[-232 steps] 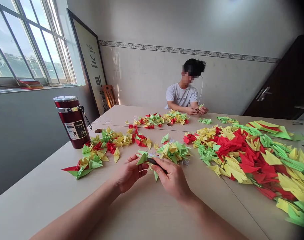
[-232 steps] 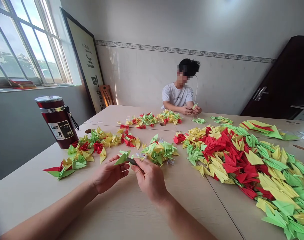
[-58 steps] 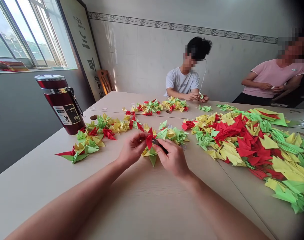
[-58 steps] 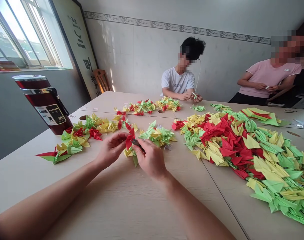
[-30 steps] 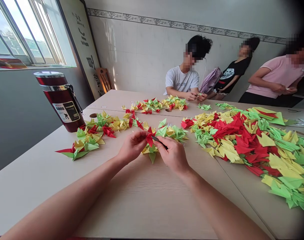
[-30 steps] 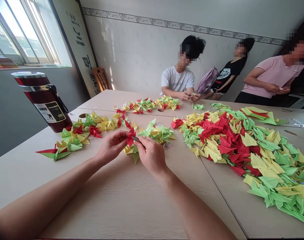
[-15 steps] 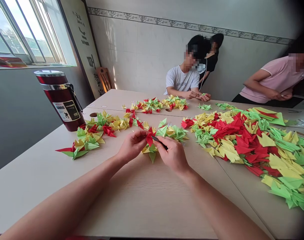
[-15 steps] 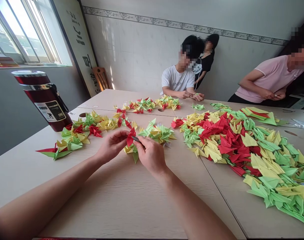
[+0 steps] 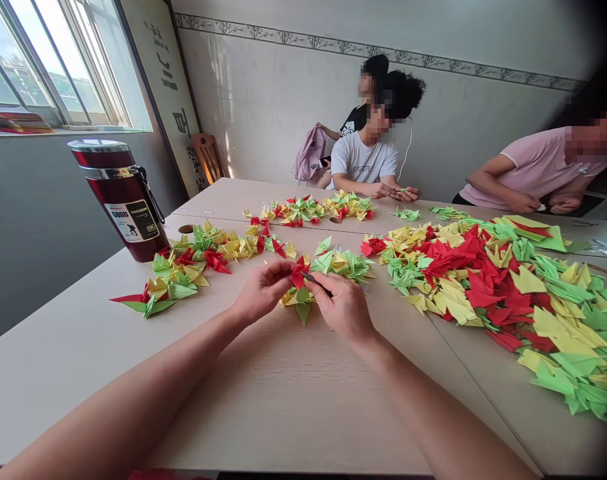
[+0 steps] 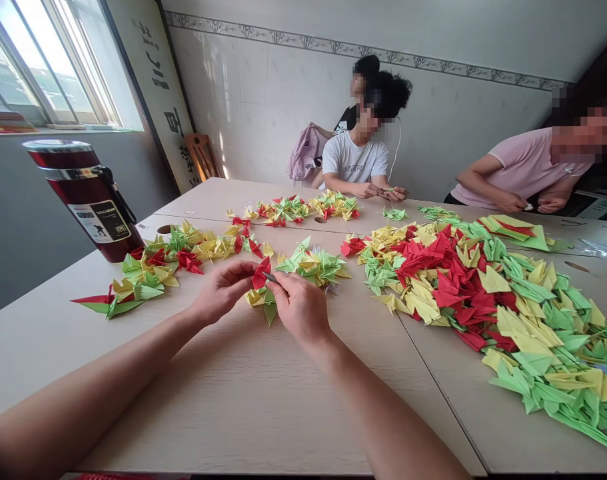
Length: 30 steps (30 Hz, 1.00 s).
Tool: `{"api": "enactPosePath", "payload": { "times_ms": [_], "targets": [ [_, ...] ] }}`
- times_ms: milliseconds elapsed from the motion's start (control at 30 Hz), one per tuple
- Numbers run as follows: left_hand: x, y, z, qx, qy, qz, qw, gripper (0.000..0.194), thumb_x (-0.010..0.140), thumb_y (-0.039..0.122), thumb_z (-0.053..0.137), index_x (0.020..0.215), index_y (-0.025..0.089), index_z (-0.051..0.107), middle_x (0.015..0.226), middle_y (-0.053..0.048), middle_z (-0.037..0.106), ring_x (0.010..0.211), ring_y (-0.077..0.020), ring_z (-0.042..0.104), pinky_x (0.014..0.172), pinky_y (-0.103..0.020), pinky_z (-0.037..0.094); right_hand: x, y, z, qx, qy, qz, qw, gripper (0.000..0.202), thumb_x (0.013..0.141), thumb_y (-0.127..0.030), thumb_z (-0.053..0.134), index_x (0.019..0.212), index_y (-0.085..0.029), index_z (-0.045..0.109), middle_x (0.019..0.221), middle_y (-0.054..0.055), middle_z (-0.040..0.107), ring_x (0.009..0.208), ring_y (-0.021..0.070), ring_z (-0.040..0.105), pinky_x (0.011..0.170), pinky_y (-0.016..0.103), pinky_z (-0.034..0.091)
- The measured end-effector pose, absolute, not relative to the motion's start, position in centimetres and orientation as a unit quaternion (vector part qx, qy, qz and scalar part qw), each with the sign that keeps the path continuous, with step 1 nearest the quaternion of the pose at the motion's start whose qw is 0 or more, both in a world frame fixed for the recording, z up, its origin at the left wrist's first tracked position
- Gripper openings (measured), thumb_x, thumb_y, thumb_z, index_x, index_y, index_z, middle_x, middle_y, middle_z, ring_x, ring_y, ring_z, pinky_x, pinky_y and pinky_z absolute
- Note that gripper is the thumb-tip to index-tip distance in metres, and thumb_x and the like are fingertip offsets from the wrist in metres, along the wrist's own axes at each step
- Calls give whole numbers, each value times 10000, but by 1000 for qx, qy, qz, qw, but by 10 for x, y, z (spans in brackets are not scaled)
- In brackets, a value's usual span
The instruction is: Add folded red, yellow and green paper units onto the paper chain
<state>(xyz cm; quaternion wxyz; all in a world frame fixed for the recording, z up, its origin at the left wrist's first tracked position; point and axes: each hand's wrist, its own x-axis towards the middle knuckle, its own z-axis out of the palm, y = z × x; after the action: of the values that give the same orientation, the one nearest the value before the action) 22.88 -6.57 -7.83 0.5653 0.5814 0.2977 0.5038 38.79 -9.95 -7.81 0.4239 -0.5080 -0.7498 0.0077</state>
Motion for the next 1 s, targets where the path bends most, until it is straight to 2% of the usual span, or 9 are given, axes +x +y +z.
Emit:
{"api": "enactPosePath", "payload": {
  "times_ms": [133, 267, 367, 467, 600, 800, 1000],
  "targets": [
    [227, -64, -79, 530, 280, 447, 664, 240, 746, 373, 642, 805, 143, 679, 746, -32, 653, 723, -134, 582, 727, -270, 446, 386, -102, -78, -498, -751, 36, 432, 233, 856, -252, 508, 1003, -193, 679, 887, 62, 700, 785, 182, 640, 695, 263, 480],
    [226, -65, -72, 455, 265, 475, 705, 157, 698, 266, 710, 786, 141, 678, 760, -23, 651, 713, -102, 579, 679, -219, 436, 386, -104, -77, -488, -735, 35, 470, 240, 849, -297, 524, 989, -169, 672, 850, 67, 693, 759, 181, 634, 700, 268, 486],
    [225, -64, -65, 377, 237, 502, 741, 149, 718, 223, 693, 849, 158, 669, 845, -27, 664, 765, -106, 602, 638, -190, 443, 386, -105, -74, -482, -721, 31, 496, 235, 849, -313, 523, 961, -170, 672, 846, 68, 695, 750, 177, 633, 700, 267, 490],
    [224, -65, -61, 321, 221, 502, 772, 90, 739, 195, 666, 822, 165, 646, 859, -24, 670, 734, -98, 607, 567, -167, 438, 385, -107, -73, -477, -728, 32, 491, 218, 848, -301, 520, 952, -185, 672, 834, 60, 696, 742, 175, 635, 691, 263, 491],
    [227, -68, -60, 299, 218, 481, 795, 89, 745, 124, 635, 825, 161, 623, 915, -43, 674, 686, -85, 598, 532, -160, 441, 383, -108, -74, -475, -735, 29, 484, 210, 846, -288, 522, 952, -188, 674, 836, 55, 698, 747, 174, 638, 680, 257, 488],
    [232, -72, -63, 300, 220, 466, 803, 13, 758, 142, 619, 764, 135, 610, 772, -45, 655, 617, -80, 575, 552, -177, 475, 383, -108, -74, -471, -741, 28, 478, 230, 859, -303, 497, 938, -188, 680, 811, 52, 698, 741, 175, 633, 665, 260, 480],
    [233, -74, -62, 300, 221, 466, 802, 39, 766, 127, 602, 802, 128, 618, 793, -46, 648, 654, -84, 590, 585, -178, 495, 383, -108, -72, -476, -738, 35, 476, 223, 858, -284, 497, 932, -180, 680, 840, 58, 706, 767, 179, 637, 681, 262, 475]
  ]
}}
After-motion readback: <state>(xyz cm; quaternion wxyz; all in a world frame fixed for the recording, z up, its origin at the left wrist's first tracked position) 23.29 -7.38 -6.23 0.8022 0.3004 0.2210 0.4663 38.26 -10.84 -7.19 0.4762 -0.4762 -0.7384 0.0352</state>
